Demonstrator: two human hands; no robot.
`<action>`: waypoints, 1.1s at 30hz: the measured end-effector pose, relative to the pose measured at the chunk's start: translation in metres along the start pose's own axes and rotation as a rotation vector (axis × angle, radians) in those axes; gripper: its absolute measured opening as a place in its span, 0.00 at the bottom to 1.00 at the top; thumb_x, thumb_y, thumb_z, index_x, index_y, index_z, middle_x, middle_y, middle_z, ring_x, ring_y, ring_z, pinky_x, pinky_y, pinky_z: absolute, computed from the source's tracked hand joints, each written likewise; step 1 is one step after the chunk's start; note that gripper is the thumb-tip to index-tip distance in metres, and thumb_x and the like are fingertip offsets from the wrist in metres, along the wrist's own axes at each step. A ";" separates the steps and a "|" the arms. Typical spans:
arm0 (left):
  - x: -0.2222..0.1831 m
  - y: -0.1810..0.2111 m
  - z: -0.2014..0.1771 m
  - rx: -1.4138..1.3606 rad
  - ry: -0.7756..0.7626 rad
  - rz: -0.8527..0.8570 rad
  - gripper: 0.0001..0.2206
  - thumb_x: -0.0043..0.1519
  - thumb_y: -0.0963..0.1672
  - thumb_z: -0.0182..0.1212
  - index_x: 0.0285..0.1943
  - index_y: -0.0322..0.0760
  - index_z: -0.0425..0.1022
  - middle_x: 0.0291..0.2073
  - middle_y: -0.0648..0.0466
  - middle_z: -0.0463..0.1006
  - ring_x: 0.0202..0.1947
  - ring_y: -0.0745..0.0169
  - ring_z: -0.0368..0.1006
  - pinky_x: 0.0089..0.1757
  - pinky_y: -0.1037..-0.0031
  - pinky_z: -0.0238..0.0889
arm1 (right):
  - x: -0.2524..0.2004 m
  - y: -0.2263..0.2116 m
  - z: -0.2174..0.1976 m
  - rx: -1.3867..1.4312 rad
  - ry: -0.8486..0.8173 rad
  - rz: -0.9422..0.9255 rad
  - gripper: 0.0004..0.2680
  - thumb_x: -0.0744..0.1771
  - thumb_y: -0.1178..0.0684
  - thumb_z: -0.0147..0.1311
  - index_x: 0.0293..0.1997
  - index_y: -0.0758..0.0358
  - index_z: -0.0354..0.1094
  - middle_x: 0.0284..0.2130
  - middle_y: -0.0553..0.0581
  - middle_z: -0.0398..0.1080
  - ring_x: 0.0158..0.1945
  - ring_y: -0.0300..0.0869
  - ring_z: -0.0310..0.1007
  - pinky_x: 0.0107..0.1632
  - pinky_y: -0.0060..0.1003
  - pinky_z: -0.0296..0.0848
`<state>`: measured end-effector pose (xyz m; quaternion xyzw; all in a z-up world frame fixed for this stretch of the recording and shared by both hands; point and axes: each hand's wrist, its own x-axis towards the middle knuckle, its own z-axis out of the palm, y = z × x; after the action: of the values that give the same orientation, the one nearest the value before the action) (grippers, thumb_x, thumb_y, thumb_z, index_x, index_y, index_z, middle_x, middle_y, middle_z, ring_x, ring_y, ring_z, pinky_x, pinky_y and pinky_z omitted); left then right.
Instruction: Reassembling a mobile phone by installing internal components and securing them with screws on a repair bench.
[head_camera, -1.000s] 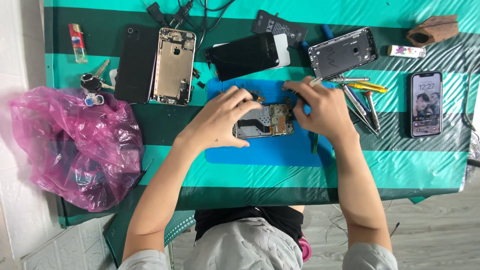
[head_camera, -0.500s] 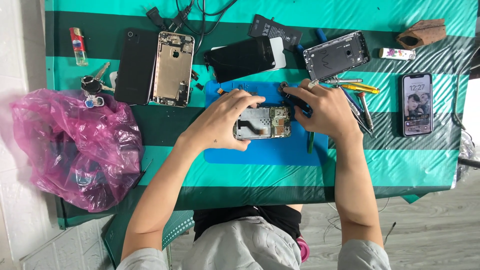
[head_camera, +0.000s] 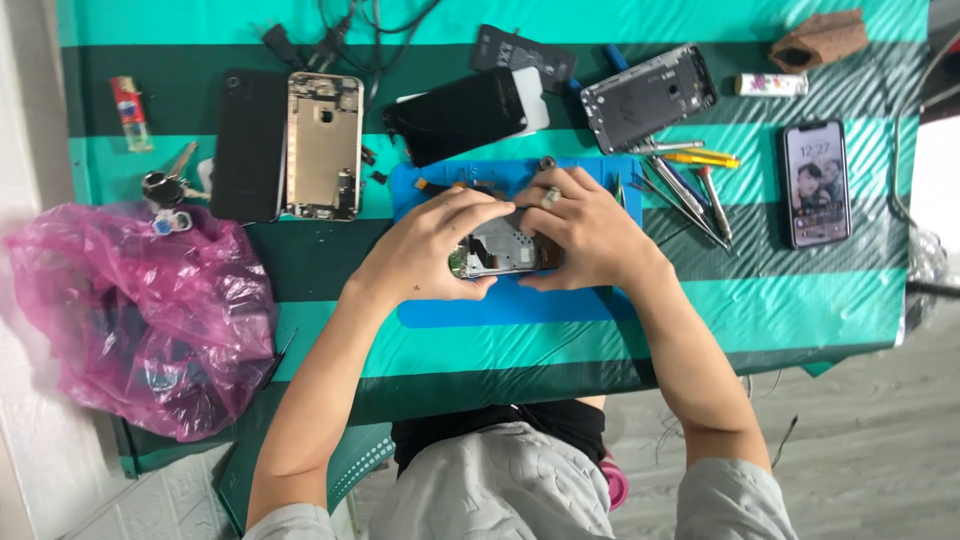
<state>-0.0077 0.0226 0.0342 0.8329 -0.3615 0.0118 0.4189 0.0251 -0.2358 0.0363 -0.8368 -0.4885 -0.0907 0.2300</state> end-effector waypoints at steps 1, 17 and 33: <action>0.000 0.000 0.000 -0.010 -0.013 0.004 0.36 0.47 0.46 0.76 0.68 0.40 0.69 0.53 0.48 0.75 0.55 0.41 0.74 0.55 0.52 0.70 | 0.000 0.000 0.003 0.000 0.000 0.017 0.21 0.55 0.31 0.71 0.33 0.52 0.66 0.40 0.53 0.73 0.54 0.49 0.68 0.53 0.43 0.66; 0.005 0.008 -0.010 -0.437 -0.089 -0.337 0.58 0.48 0.40 0.77 0.83 0.43 0.32 0.60 0.34 0.71 0.62 0.24 0.67 0.57 0.38 0.61 | -0.001 0.008 -0.015 0.401 0.144 0.042 0.19 0.57 0.42 0.71 0.47 0.58 0.78 0.44 0.57 0.77 0.44 0.54 0.70 0.44 0.42 0.63; 0.021 0.018 -0.019 -0.242 -0.061 -0.210 0.13 0.54 0.37 0.75 0.41 0.19 0.75 0.37 0.30 0.78 0.50 0.21 0.75 0.48 0.36 0.72 | -0.004 0.025 -0.018 0.420 0.315 0.026 0.19 0.60 0.41 0.72 0.48 0.62 0.77 0.44 0.62 0.76 0.39 0.54 0.69 0.41 0.44 0.63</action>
<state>0.0021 0.0168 0.0651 0.8094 -0.2837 -0.1011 0.5041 0.0455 -0.2581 0.0431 -0.7524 -0.4439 -0.1136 0.4733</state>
